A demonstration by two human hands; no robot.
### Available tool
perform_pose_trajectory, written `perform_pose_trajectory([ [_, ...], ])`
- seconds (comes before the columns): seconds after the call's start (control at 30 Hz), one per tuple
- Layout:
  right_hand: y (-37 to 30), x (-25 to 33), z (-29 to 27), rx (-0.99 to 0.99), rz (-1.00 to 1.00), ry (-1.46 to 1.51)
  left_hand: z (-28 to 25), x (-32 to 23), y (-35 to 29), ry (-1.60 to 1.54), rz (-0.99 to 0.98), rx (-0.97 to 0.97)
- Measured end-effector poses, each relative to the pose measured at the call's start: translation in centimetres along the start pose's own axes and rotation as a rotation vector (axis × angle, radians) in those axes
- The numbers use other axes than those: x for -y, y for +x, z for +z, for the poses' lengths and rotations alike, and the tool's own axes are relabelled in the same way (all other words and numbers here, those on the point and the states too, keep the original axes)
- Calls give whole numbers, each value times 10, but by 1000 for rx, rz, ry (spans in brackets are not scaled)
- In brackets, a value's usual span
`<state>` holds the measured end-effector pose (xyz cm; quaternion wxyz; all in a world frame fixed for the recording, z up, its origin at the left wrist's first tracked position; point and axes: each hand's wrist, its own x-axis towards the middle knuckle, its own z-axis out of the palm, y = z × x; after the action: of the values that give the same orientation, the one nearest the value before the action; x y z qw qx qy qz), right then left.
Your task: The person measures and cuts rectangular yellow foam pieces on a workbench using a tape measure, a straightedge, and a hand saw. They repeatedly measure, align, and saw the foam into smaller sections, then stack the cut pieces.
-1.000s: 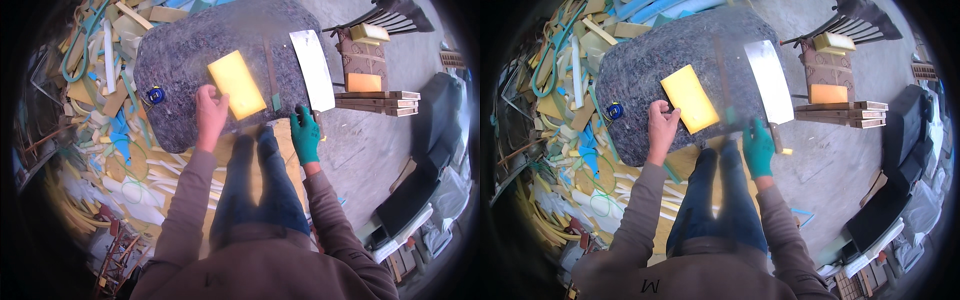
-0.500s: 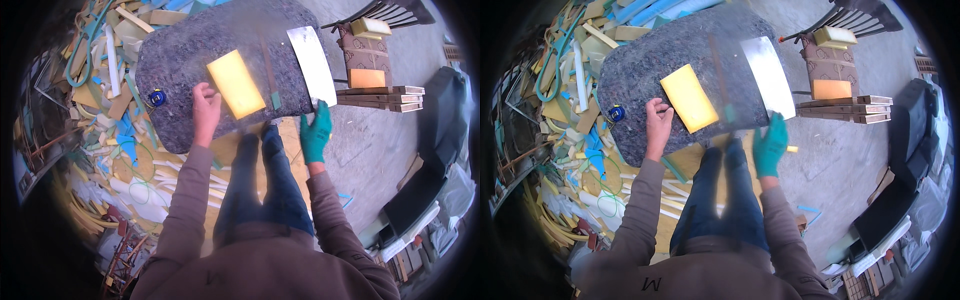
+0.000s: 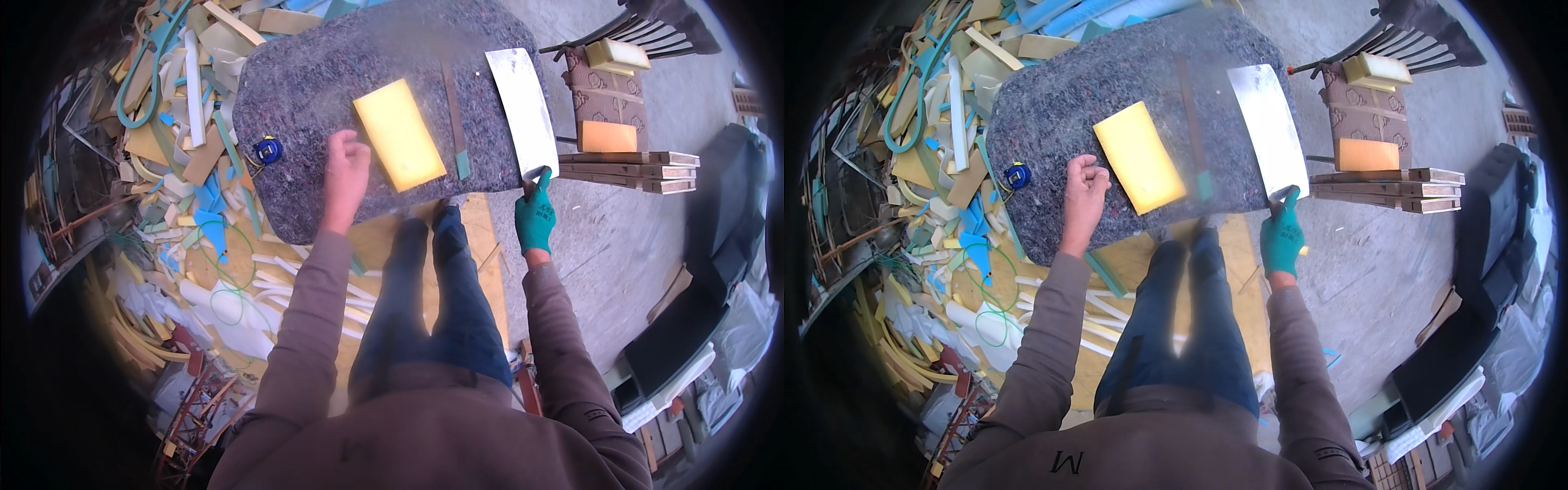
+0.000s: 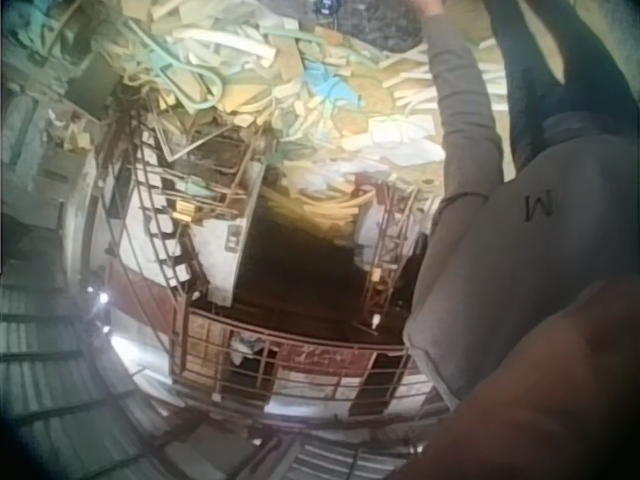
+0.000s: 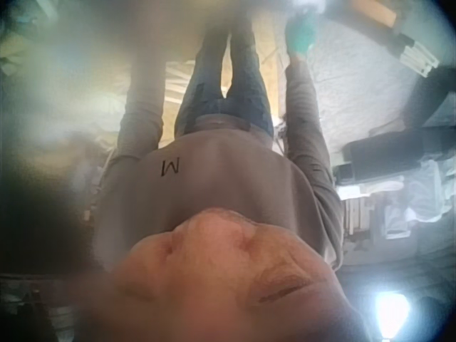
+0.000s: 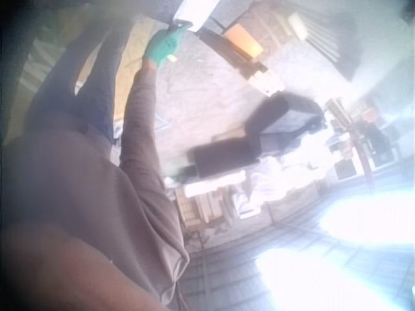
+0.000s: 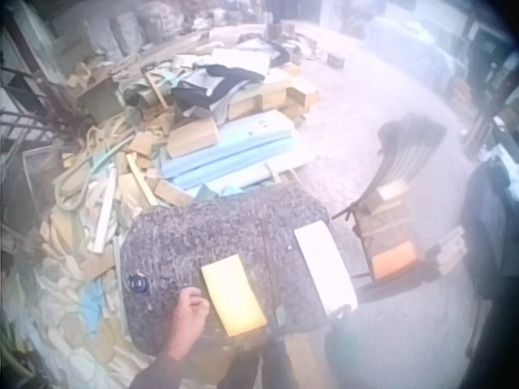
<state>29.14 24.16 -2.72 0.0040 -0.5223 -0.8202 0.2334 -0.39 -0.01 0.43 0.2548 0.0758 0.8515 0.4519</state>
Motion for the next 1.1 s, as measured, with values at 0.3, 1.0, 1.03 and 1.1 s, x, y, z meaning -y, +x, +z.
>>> perform_pose_trajectory([
  [0.3,-10,10,-54,-20,38,336,10,1,-6,-104,-99,28],
  [1.0,-92,130,-56,387,6,594,19,-71,10,685,683,164],
  [1.03,-92,132,-52,348,-21,622,23,-71,14,681,697,180],
  [1.1,-91,134,-45,315,-38,632,27,-69,19,699,674,245],
])
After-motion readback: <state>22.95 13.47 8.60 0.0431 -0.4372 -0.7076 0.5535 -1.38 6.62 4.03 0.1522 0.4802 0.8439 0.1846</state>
